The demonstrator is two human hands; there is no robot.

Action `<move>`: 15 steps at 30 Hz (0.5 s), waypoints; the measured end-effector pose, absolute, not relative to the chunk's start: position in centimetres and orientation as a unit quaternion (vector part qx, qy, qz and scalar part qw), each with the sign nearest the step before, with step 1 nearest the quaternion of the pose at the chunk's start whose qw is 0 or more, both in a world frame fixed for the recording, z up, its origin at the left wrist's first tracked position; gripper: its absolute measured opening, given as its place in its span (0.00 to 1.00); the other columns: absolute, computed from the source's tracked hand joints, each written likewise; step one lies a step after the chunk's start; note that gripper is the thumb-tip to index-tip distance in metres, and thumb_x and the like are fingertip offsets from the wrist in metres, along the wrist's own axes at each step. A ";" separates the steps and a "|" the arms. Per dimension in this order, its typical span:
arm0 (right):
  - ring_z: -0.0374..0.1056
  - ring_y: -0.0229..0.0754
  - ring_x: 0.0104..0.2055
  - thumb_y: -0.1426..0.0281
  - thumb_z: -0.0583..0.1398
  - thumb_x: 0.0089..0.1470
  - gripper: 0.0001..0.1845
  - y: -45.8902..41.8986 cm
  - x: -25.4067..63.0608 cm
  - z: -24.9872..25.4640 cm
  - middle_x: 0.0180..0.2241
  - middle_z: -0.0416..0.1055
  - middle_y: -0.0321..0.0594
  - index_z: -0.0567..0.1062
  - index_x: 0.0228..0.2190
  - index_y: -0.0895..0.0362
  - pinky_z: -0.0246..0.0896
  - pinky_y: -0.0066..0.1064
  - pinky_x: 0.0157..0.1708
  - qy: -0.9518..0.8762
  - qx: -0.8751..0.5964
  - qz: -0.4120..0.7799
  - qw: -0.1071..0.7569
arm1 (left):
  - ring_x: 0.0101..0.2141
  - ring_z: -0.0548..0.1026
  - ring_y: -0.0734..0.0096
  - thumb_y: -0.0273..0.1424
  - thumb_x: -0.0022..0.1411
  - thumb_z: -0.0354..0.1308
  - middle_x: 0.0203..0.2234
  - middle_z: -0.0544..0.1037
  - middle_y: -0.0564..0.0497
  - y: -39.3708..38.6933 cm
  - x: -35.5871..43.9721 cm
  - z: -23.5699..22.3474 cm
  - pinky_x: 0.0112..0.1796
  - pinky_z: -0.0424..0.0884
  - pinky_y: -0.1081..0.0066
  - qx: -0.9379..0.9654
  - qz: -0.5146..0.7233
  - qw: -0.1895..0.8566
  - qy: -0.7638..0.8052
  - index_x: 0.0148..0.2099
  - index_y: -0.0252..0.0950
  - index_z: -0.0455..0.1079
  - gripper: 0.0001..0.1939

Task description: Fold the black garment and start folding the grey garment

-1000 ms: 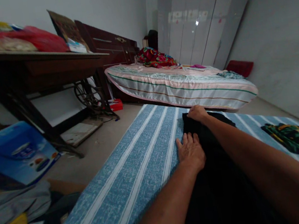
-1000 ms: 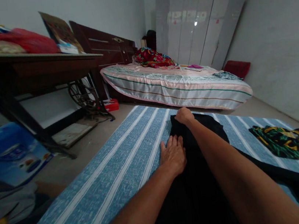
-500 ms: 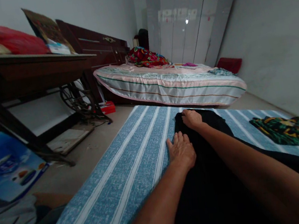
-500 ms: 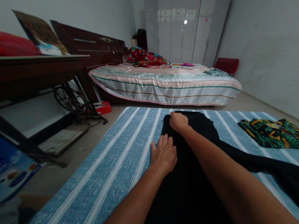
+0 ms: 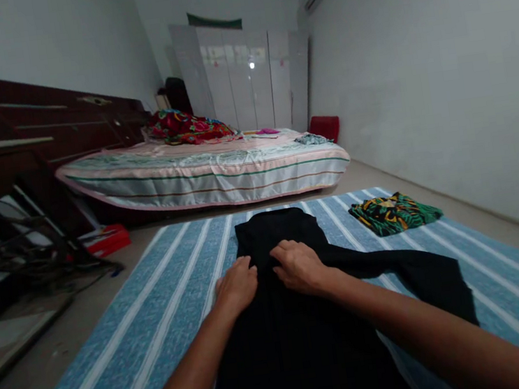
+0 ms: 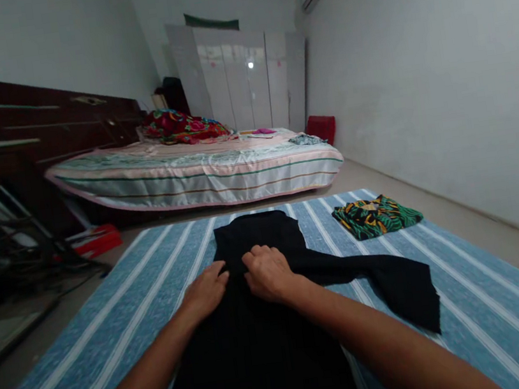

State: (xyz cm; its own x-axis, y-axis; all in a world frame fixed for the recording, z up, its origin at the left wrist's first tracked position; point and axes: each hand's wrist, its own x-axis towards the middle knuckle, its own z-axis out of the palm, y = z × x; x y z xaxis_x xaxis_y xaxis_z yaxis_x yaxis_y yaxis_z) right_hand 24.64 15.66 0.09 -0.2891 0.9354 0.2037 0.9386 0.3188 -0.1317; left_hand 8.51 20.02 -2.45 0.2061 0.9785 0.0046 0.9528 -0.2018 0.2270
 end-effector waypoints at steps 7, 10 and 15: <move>0.65 0.45 0.45 0.63 0.54 0.57 0.14 13.6 27.4 -3.5 0.41 0.70 0.45 0.71 0.41 0.57 0.56 0.35 0.46 -0.784 -0.592 0.041 0.185 | 0.50 0.70 0.59 0.21 0.55 0.51 0.47 0.76 0.46 25.9 6.9 -1.2 0.50 0.63 0.69 0.741 0.206 0.115 0.629 0.53 0.37 0.70 0.23; 0.65 0.45 0.46 0.63 0.54 0.57 0.14 13.7 27.5 -4.7 0.43 0.69 0.45 0.72 0.41 0.57 0.56 0.35 0.47 -0.778 -0.589 0.045 0.214 | 0.52 0.69 0.64 0.19 0.52 0.52 0.49 0.74 0.50 28.4 6.9 -1.7 0.51 0.61 0.72 0.739 0.224 0.122 0.623 0.55 0.39 0.68 0.27; 0.64 0.47 0.47 0.64 0.53 0.57 0.15 13.5 27.7 -5.4 0.44 0.70 0.46 0.72 0.43 0.57 0.57 0.37 0.48 -0.778 -0.578 0.041 0.242 | 0.46 0.72 0.66 0.18 0.48 0.54 0.41 0.78 0.53 32.2 7.3 -2.3 0.46 0.65 0.75 0.749 0.240 0.162 0.596 0.45 0.39 0.75 0.22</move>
